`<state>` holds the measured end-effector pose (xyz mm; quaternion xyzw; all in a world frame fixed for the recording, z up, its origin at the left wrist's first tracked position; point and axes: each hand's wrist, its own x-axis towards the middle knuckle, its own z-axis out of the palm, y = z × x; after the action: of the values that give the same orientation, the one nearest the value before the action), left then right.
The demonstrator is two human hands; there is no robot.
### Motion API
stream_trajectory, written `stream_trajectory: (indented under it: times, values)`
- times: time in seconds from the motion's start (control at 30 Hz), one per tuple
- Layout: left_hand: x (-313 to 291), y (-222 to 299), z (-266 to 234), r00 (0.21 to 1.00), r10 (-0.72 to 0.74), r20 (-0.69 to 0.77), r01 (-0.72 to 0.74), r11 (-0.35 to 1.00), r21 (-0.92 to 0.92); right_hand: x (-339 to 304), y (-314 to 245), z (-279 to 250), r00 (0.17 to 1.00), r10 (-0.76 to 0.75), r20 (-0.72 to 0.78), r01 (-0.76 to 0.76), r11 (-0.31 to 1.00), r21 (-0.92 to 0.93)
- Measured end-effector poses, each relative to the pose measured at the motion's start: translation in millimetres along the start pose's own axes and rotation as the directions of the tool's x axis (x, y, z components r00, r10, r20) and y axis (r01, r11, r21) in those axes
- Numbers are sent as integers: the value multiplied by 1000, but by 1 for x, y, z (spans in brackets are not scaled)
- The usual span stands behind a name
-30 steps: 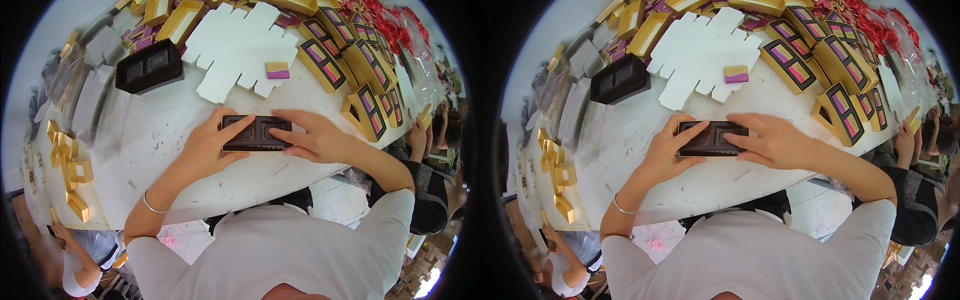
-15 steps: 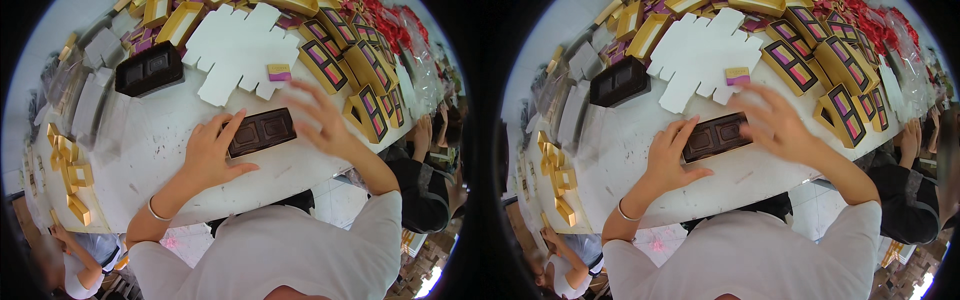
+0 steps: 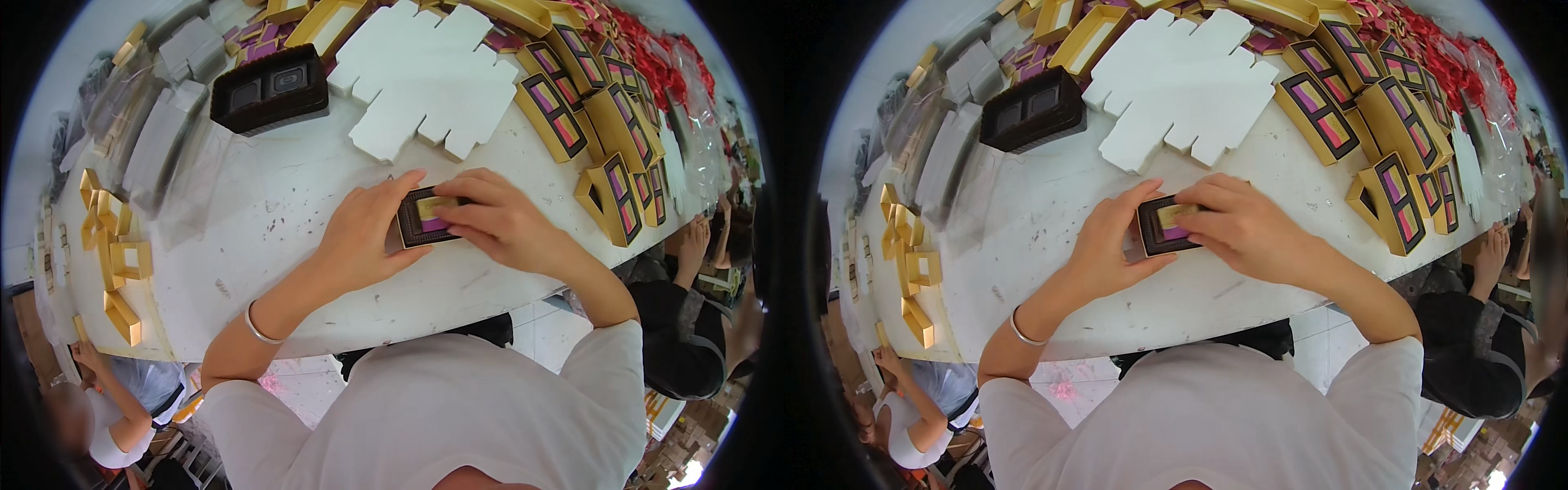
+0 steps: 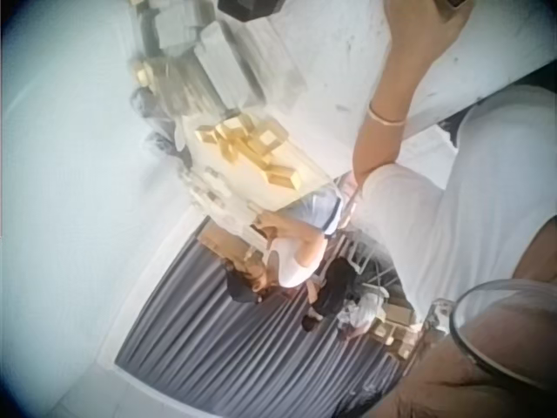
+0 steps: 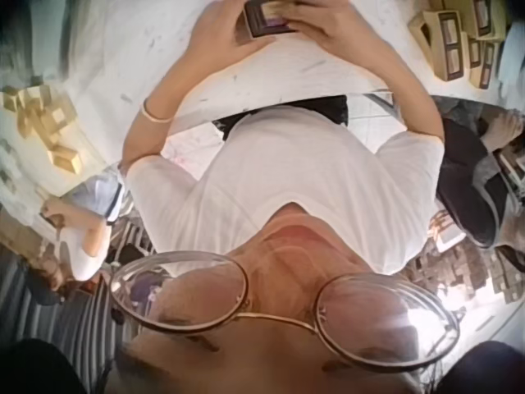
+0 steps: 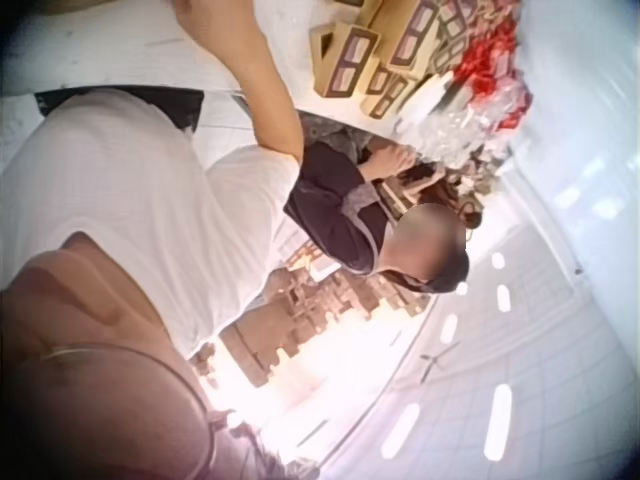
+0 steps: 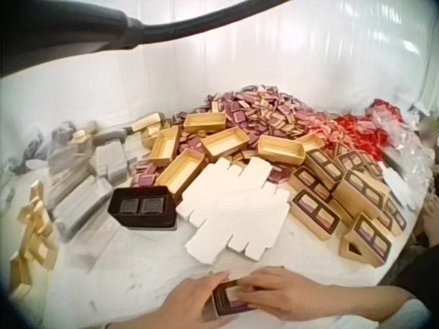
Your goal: The person assembles small rectangular cosmetic compacts by placing a black plastic tray into a gold cardboard box, adding a purple and yellow paper insert, and closing the lid. The process is repeated for multiple units on a white table.
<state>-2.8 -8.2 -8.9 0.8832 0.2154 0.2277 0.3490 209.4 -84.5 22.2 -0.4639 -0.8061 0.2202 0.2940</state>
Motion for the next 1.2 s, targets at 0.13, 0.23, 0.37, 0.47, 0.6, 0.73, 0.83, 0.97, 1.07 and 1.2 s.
stream_trajectory:
  times: [0.13, 0.23, 0.37, 0.47, 0.6, 0.73, 0.83, 0.97, 1.07, 1.2]
  values:
    - [2, 0, 1, 1000, 19, -1, -19, 1000, 7, 7, 1, 4, 996, -45, -76, 40, 997, -65]
    - [5, 4, -3, 999, 43, -6, -43, 999, 21, 11, 8, 5, 1000, 4, 18, -4, 1000, 2]
    - [5, 0, -1, 999, 29, 19, -30, 998, 46, -4, -1, 21, 946, -293, 139, 323, 814, -483]
    - [7, -2, 3, 993, 116, -19, -115, 992, 48, -1, -6, 17, 971, -225, 81, 238, 889, -391]
    - [3, -3, 2, 989, 149, -24, -147, 986, 81, 21, 23, -42, 960, -127, -251, 37, 941, -335]
    - [3, 2, 2, 985, 174, -9, -172, 980, 102, 52, 109, -113, 943, 211, -256, -318, 797, -514]
    - [3, 1, 1, 987, 162, -18, -159, 980, 117, 69, 150, -111, 898, 430, -99, -357, 576, -735]
    - [4, 0, 1, 986, 164, -36, -160, 982, 96, 81, 178, -120, 862, 489, -134, -434, 573, -695]
    - [3, -1, 2, 985, 167, -39, -163, 981, 105, 72, 200, -144, 932, 360, -35, -350, 875, -334]
    - [2, -2, 3, 987, 154, -41, -149, 982, 113, 71, 193, -153, 787, 616, -45, -547, 660, -515]
